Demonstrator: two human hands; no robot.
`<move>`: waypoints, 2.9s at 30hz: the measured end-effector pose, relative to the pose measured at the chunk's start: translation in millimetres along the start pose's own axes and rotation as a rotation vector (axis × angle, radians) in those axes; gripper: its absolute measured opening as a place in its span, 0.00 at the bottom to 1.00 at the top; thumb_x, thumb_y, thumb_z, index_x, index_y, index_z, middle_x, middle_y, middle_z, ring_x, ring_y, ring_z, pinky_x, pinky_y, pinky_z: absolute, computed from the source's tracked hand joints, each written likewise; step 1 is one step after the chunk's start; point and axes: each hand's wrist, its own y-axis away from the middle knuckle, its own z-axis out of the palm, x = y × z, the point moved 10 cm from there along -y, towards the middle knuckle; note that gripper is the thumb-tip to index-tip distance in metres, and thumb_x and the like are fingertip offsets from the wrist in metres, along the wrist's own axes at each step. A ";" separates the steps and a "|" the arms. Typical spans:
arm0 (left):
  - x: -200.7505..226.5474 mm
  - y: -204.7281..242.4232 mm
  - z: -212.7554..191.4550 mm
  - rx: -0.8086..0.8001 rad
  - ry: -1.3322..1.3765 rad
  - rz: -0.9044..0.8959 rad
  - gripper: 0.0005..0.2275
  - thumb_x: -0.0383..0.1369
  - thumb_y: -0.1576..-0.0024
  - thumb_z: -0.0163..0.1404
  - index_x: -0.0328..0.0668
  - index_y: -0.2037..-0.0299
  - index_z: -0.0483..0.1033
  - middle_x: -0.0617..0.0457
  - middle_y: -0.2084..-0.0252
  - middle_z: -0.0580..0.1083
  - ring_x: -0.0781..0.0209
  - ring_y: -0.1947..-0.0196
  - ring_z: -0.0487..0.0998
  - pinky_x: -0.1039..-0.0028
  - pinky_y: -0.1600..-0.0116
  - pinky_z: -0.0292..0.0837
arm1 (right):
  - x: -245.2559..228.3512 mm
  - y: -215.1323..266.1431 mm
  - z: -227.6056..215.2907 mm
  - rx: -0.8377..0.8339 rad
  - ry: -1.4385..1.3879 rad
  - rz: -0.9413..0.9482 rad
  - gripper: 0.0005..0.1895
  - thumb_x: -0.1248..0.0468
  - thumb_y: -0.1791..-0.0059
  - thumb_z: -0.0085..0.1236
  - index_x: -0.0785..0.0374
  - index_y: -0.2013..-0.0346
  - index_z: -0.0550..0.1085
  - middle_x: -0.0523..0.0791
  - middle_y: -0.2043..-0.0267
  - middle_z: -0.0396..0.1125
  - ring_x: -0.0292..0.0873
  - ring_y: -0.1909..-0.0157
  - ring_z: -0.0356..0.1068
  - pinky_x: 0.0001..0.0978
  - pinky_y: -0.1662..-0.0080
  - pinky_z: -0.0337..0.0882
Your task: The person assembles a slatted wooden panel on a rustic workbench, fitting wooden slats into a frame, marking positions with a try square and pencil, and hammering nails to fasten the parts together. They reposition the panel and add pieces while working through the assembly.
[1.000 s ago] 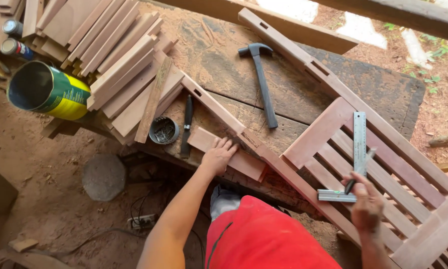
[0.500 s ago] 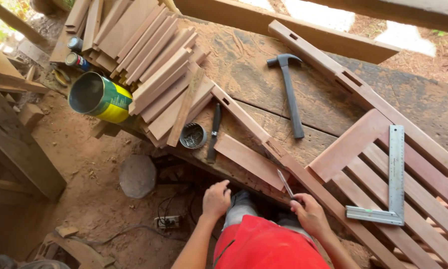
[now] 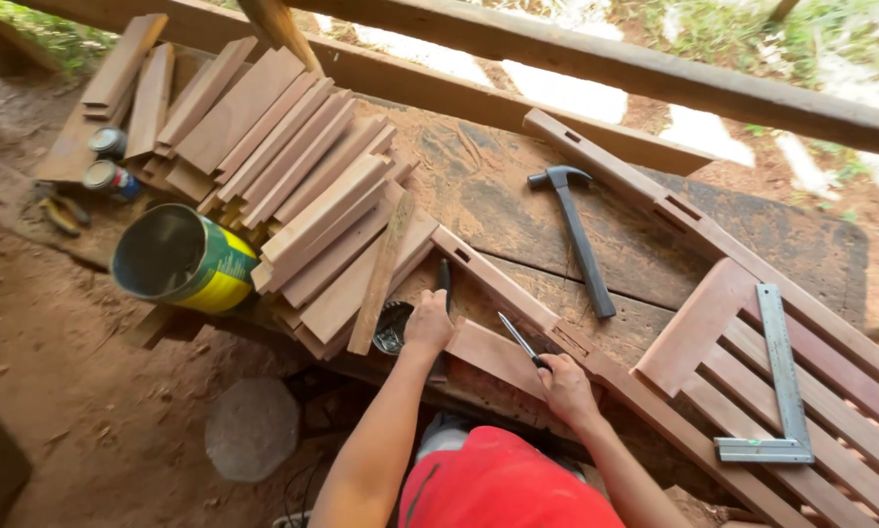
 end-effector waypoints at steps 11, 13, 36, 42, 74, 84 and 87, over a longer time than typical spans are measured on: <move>-17.7 -73.2 51.0 -0.298 -0.101 -0.086 0.29 0.27 0.45 0.49 0.25 0.36 0.51 0.27 0.42 0.63 0.17 0.49 0.76 0.39 0.44 0.75 | -42.9 43.3 -59.4 0.180 -0.077 0.289 0.25 0.38 0.50 0.56 0.47 0.45 0.74 0.43 0.51 0.70 0.51 0.49 0.75 0.46 0.48 0.77; -6.4 -64.7 37.1 -0.310 -0.066 -0.118 0.28 0.27 0.47 0.48 0.25 0.37 0.50 0.27 0.43 0.63 0.16 0.49 0.75 0.39 0.44 0.74 | -0.6 65.6 -39.8 0.234 0.006 0.305 0.24 0.41 0.51 0.58 0.44 0.44 0.74 0.41 0.49 0.69 0.50 0.47 0.74 0.43 0.48 0.77; 1.3 -54.2 39.4 -0.314 -0.152 -0.376 0.39 0.30 0.48 0.47 0.23 0.30 0.37 0.27 0.42 0.71 0.24 0.41 0.73 0.41 0.37 0.66 | 120.6 123.8 -5.7 0.057 0.022 0.307 0.44 0.53 0.53 0.62 0.56 0.26 0.53 0.48 0.52 0.66 0.57 0.50 0.72 0.51 0.49 0.74; 79.2 2.4 -49.8 -0.127 -0.085 -0.286 0.27 0.34 0.50 0.47 0.30 0.41 0.55 0.29 0.53 0.77 0.26 0.48 0.78 0.43 0.42 0.70 | 122.7 130.1 -12.4 0.065 -0.117 0.308 0.38 0.52 0.53 0.62 0.59 0.32 0.62 0.48 0.55 0.71 0.56 0.51 0.75 0.50 0.50 0.75; -7.8 204.4 -218.4 0.507 0.596 -0.033 0.11 0.26 0.51 0.60 0.37 0.58 0.78 0.56 0.70 0.78 0.66 0.74 0.74 0.77 0.65 0.74 | -121.8 -62.8 12.9 -0.149 0.679 -0.385 0.05 0.65 0.47 0.43 0.61 0.60 0.67 0.51 0.66 0.69 0.53 0.71 0.76 0.49 0.67 0.77; -55.3 201.4 -250.2 0.518 0.649 -0.149 0.10 0.26 0.52 0.59 0.39 0.60 0.79 0.55 0.72 0.79 0.65 0.76 0.76 0.76 0.68 0.75 | -133.2 -93.9 49.8 -0.297 0.738 -0.323 0.04 0.65 0.46 0.41 0.61 0.58 0.64 0.52 0.64 0.69 0.54 0.68 0.76 0.47 0.66 0.78; -57.0 188.7 -257.9 0.499 0.653 -0.090 0.10 0.27 0.51 0.60 0.41 0.60 0.79 0.57 0.72 0.80 0.66 0.76 0.77 0.77 0.68 0.75 | -153.6 -109.8 52.6 -0.320 0.627 -0.265 0.07 0.63 0.41 0.36 0.61 0.55 0.64 0.49 0.66 0.67 0.47 0.72 0.74 0.40 0.66 0.81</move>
